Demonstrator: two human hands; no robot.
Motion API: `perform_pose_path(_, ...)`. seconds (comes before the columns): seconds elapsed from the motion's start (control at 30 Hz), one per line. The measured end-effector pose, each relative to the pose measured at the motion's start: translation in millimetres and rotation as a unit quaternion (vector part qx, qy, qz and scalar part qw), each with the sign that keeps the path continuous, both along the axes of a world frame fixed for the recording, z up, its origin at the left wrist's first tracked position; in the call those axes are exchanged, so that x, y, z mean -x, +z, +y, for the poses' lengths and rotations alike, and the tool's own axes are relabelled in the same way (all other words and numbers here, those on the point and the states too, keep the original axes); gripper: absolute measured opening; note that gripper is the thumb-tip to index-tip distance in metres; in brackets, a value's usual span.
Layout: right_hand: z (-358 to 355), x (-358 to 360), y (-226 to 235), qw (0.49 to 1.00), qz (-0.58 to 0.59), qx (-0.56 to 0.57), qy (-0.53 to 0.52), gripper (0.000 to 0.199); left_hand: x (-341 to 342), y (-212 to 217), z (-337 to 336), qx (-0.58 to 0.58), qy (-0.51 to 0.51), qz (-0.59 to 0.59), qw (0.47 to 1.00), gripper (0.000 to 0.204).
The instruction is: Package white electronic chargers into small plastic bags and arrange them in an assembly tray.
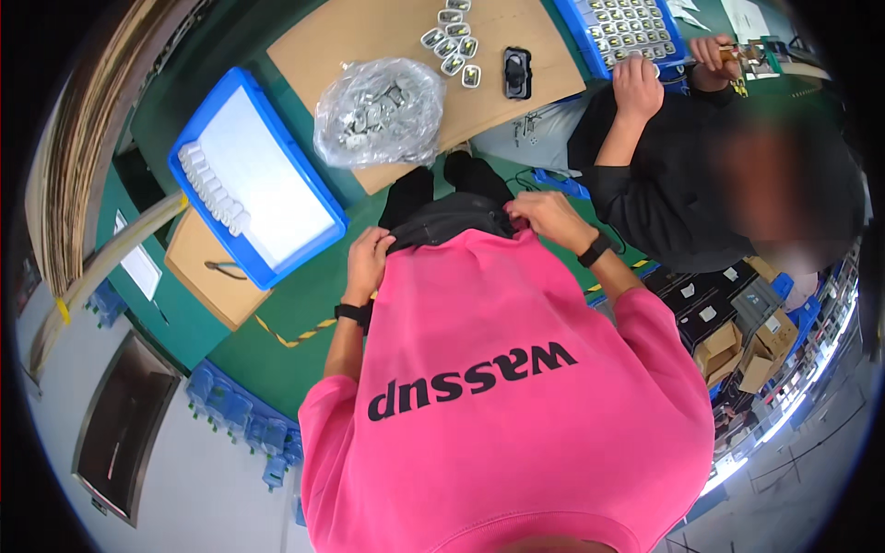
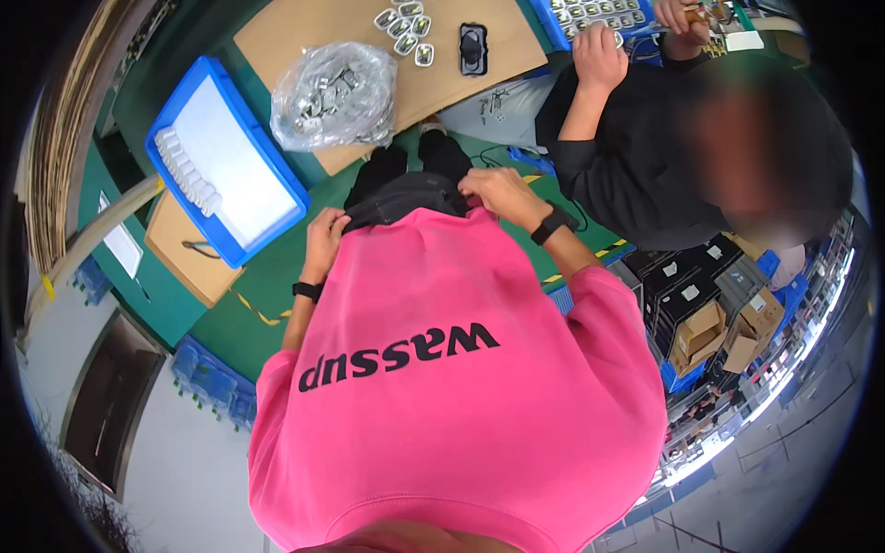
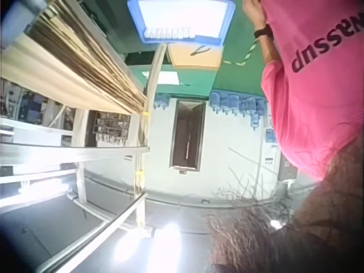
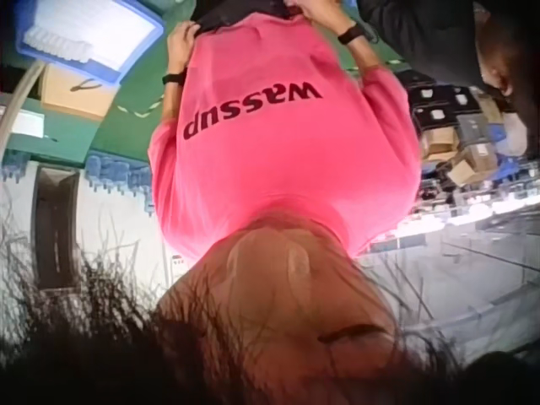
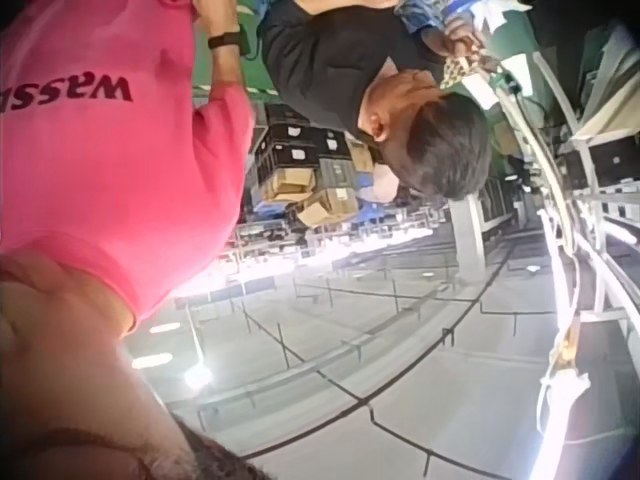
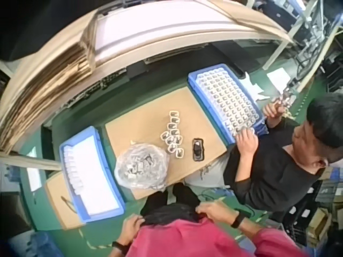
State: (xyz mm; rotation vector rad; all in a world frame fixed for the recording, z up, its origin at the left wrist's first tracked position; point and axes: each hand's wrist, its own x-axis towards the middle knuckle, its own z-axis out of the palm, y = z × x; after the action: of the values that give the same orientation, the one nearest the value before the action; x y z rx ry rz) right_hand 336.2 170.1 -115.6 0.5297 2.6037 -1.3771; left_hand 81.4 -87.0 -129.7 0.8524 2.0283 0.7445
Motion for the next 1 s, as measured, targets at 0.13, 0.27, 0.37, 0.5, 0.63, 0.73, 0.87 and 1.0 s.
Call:
perform_pose_path(0.13, 23, 13, -18, 0.981, -0.017, 0.193, -0.020, 0.014, 6, -6, 6, 0.076, -0.039, -0.024, 0.996, 0.011)
perform_pose_path(0.27, 87, 36, -68, 0.948, 0.026, -0.064, -0.311, 0.019, 16, 51, 60, -0.013, -0.117, 0.116, 0.986, 0.023)
perform_pose_path(0.37, 120, 74, -81, 0.907, 0.059, -0.277, -0.311, 0.024, 26, 82, 103, -0.068, -0.037, -0.045, 0.996, 0.022)
perform_pose_path(0.5, 141, 99, -105, 0.912, 0.023, -0.372, -0.174, 0.035, 44, 98, 163, -0.236, 0.148, -0.376, 0.884, 0.022)
perform_pose_path(0.63, 157, 100, -98, 0.952, -0.042, -0.261, -0.153, 0.038, 63, 90, 202, -0.354, 0.293, -0.486, 0.743, 0.019)
perform_pose_path(0.73, 161, 97, -100, 0.960, -0.053, -0.243, -0.129, 0.040, 69, 86, 209, -0.391, 0.339, -0.549, 0.656, 0.018)
perform_pose_path(0.87, 163, 96, -80, 0.951, -0.033, -0.289, -0.108, 0.037, 68, 89, 202, -0.396, 0.352, -0.549, 0.647, 0.017)
perform_pose_path(1.0, 116, 93, -19, 0.925, 0.138, 0.078, -0.346, 0.031, 67, 99, 185, -0.436, 0.348, -0.514, 0.651, 0.016)
